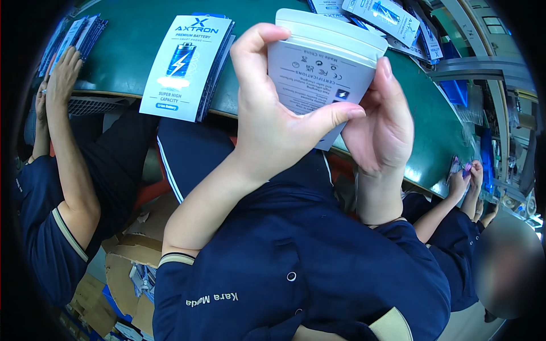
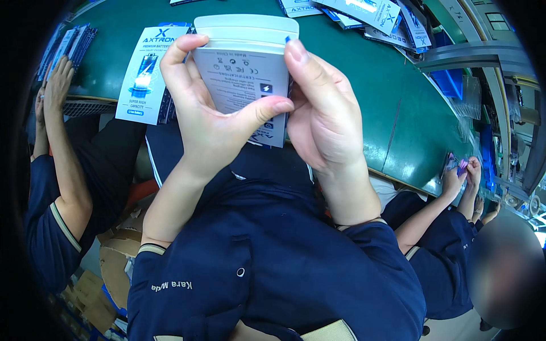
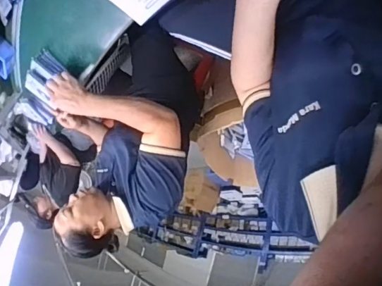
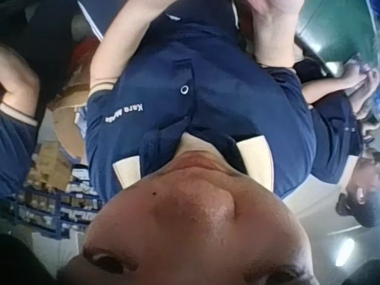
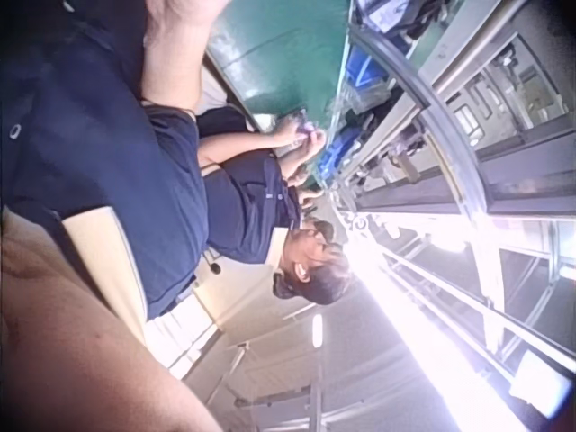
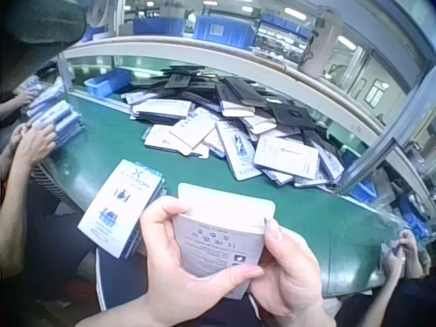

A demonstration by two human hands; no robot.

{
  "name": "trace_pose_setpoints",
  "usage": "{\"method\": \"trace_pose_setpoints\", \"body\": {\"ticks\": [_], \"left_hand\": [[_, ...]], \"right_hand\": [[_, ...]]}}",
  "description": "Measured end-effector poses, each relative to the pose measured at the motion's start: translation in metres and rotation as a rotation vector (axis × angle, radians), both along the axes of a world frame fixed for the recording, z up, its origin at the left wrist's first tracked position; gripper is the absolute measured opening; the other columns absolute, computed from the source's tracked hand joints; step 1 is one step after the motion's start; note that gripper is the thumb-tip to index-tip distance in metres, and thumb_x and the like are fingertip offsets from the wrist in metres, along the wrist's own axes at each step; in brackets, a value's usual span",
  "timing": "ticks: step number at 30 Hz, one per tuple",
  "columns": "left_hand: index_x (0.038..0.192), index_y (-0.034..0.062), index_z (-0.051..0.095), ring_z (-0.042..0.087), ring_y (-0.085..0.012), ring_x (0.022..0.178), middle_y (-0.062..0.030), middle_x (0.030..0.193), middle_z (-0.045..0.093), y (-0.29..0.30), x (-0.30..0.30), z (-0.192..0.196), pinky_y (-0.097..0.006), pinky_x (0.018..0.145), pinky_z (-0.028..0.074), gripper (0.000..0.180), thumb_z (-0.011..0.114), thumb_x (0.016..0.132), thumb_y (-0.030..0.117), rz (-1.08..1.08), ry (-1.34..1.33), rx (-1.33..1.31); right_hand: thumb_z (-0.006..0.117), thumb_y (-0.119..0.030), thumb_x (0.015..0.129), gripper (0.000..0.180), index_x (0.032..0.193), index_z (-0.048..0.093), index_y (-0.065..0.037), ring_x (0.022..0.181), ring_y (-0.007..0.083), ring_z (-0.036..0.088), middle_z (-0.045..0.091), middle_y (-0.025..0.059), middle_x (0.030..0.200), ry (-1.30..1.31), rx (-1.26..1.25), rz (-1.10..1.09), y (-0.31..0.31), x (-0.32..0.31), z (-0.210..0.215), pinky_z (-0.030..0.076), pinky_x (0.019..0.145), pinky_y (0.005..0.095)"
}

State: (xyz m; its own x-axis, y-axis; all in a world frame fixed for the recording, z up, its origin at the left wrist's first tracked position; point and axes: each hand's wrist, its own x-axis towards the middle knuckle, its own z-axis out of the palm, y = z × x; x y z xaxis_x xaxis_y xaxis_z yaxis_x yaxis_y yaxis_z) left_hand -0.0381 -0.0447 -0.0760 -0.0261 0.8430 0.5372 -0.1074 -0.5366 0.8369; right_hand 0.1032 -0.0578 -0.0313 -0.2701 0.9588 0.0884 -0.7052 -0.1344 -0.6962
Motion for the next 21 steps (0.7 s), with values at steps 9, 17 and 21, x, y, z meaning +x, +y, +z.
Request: {"method": "trace_pose_setpoints", "body": {"ticks": [9, 17, 21], "left_hand": [[0.114, 0.0044, 0.036, 0.057, -0.0106, 0.093, -0.0137, 0.106, 0.060, -0.021, -0.010, 0.019, -0.025, 0.081, 0.049, 0.026, 0.057, 0.098, 0.005, -0.219, -0.578, -0.239], [0.118, 0.0025, 0.038, 0.058, -0.0102, 0.092, -0.0157, 0.110, 0.060, -0.023, -0.009, 0.023, -0.024, 0.081, 0.049, 0.024, 0.052, 0.099, 0.003, -0.169, -0.505, -0.227], [0.114, 0.0027, 0.042, 0.058, -0.0098, 0.090, -0.0132, 0.106, 0.058, -0.019, -0.004, 0.018, -0.023, 0.079, 0.048, 0.019, 0.054, 0.099, 0.004, -0.112, -0.445, -0.194]], "right_hand": [[0.051, -0.005, 0.097, 0.017, 0.111, 0.058, 0.002, 0.103, 0.0192, 0.057, 0.058, 0.0149, 0.112, -0.660, 0.713, -0.702, -0.007, -0.034, -0.037, 0.045, 0.092, 0.0308], [0.057, 0.002, 0.095, 0.020, 0.113, 0.047, 0.000, 0.094, 0.0149, 0.061, 0.062, 0.0153, 0.105, -0.340, 0.362, -0.571, -0.016, -0.038, -0.020, 0.050, 0.087, 0.0276], [0.059, 0.001, 0.094, 0.017, 0.106, 0.047, -0.001, 0.092, 0.0144, 0.062, 0.063, 0.0160, 0.103, -0.336, 0.347, -0.573, -0.011, -0.032, -0.023, 0.051, 0.086, 0.0272]]}}
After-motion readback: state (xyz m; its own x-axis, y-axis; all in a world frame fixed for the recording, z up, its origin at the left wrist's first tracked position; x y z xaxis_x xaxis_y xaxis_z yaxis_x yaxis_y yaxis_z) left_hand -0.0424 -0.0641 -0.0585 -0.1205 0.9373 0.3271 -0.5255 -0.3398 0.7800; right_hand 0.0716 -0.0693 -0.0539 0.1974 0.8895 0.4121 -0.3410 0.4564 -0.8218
